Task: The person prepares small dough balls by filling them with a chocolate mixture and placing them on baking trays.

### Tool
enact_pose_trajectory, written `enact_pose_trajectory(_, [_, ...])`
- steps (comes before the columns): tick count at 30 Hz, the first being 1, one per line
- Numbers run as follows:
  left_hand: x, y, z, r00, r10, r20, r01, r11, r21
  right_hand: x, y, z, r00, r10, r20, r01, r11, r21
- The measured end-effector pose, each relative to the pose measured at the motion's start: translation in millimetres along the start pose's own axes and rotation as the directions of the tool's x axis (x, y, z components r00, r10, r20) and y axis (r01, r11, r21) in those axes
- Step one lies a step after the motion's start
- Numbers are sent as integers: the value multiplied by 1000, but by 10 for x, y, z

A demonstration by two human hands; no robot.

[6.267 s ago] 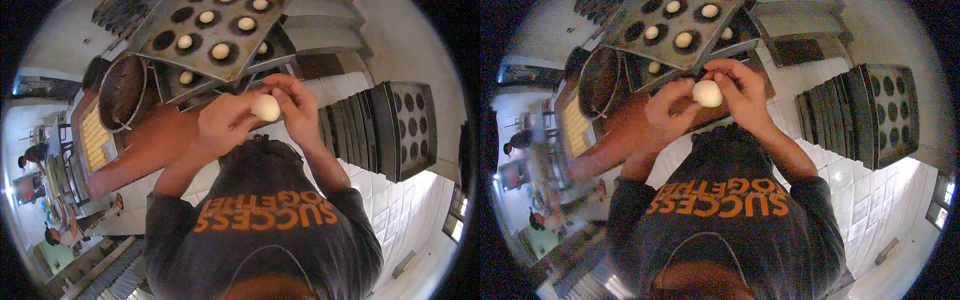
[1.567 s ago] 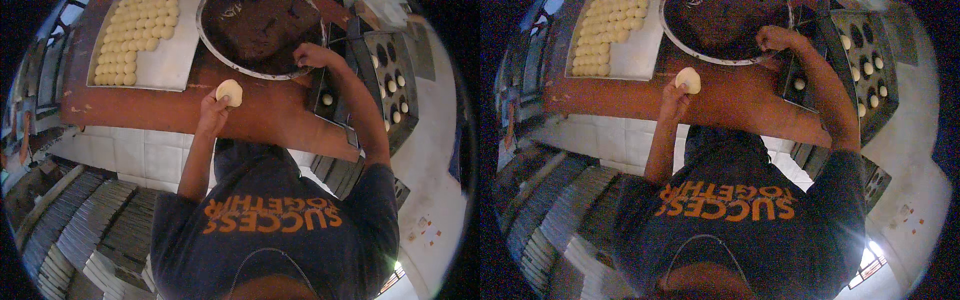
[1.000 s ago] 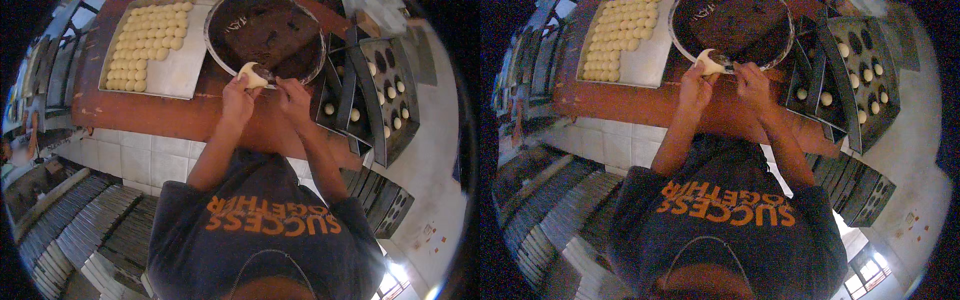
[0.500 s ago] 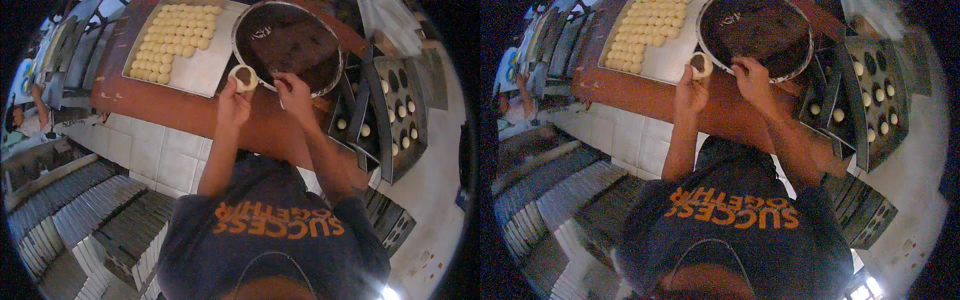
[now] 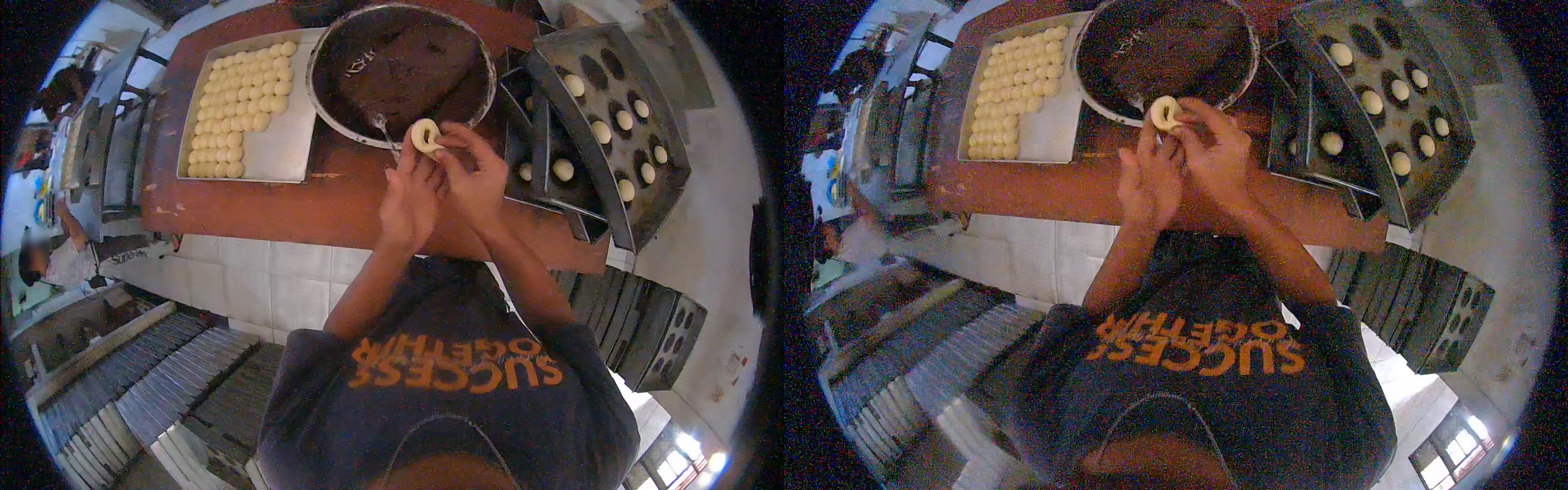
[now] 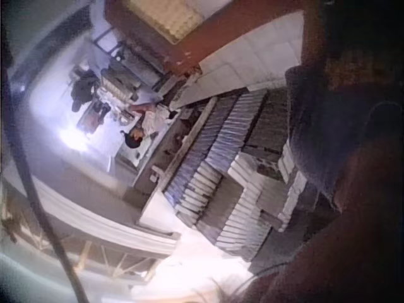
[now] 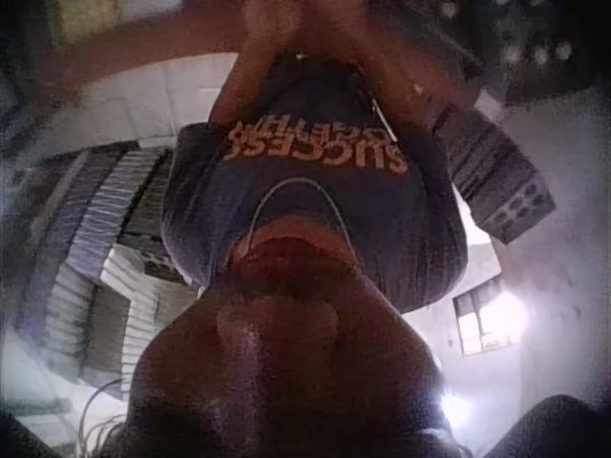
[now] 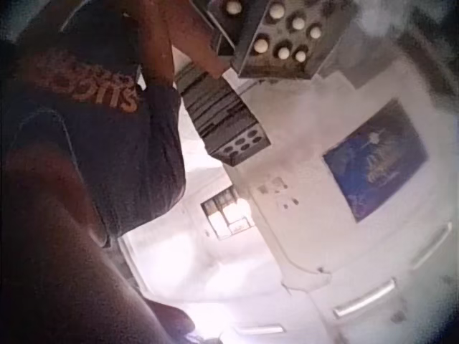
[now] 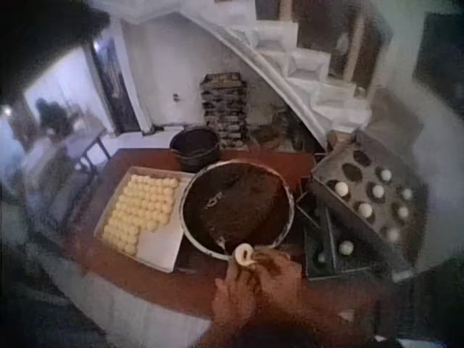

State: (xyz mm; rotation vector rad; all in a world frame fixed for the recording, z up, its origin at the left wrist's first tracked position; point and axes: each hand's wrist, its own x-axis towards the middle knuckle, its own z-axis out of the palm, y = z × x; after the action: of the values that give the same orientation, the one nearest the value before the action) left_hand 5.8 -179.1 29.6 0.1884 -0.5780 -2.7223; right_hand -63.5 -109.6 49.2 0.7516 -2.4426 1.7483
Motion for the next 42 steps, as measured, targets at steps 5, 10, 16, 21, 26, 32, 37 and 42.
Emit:
enact_pose_trajectory(5, [2,-515,101,953,-174,-248,179,984,-5,-150,353,-607,923,211,322,-322,881,347])
enact_pose_trajectory(10, [-84,-1126,189,938,-230,-258,262,960,97,-491,403,-1236,954,-282,105,297,937,-183])
enact_pose_trajectory(16, [-466,-1803,758,943,-206,-261,300,865,403,-744,571,-2131,987,91,135,-107,988,109])
enact_pose_trajectory(21, [-681,-2287,1130,904,-385,-185,404,911,82,-1021,856,-2684,942,-335,5,332,933,-137])
enact_pose_trajectory(26, [-811,-2694,1209,946,-265,-189,323,833,450,-1016,899,-3133,968,-181,175,188,982,-23])
enact_pose_trajectory(32, [-867,-2725,1312,927,-334,-170,369,892,261,-1075,1057,-3350,941,-263,211,271,963,-7])
enact_pose_trajectory(37, [-900,-2801,1339,950,-129,-285,215,930,298,-1092,912,-3081,901,-431,49,432,879,-201])
enact_pose_trajectory(42, [-977,-2576,1474,970,-128,-208,169,966,196,-932,670,-3076,930,-333,154,344,938,-48])
